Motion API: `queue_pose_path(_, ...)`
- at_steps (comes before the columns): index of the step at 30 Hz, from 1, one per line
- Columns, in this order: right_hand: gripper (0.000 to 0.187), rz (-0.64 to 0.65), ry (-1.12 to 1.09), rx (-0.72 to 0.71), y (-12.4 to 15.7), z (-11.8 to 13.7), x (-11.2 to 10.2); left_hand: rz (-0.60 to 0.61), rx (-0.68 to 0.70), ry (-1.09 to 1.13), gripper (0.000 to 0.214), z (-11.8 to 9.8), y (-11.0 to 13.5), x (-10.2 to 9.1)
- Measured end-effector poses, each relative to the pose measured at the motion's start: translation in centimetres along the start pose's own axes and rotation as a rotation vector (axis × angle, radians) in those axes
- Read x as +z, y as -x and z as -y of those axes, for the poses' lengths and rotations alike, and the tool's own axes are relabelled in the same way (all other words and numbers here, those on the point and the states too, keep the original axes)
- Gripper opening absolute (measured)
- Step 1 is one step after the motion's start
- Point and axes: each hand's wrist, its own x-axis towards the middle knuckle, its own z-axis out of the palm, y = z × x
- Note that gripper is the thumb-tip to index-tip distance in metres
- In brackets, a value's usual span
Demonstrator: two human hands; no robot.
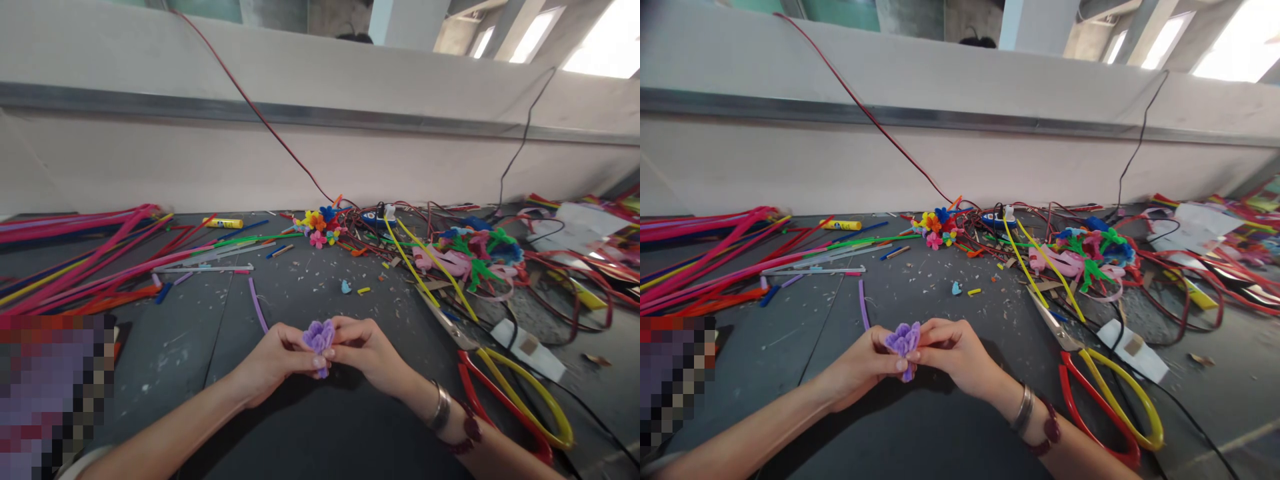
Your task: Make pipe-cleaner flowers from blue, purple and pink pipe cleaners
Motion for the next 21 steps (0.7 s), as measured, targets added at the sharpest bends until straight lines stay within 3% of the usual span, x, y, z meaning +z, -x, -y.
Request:
queue_pose_path(10,0.01,-0.016,0.19,-0.056,0.26,0.07,0.08,-0.029,0.077,-0.166,0.011,0.25,-0.15,-0.15)
queue_pose_path(18,0.008,0.071,-0.079,0.082,0.21,-0.19,0.11,0.033,0.082,-0.195,0.009,0.03,0.12,-0.08)
queue_pose_path(21,0.008,0.106,-0.071,0.083,0.24,-0.11,0.22,0.087,0.06,-0.19,0.008,-0.07,0.31,-0.01)
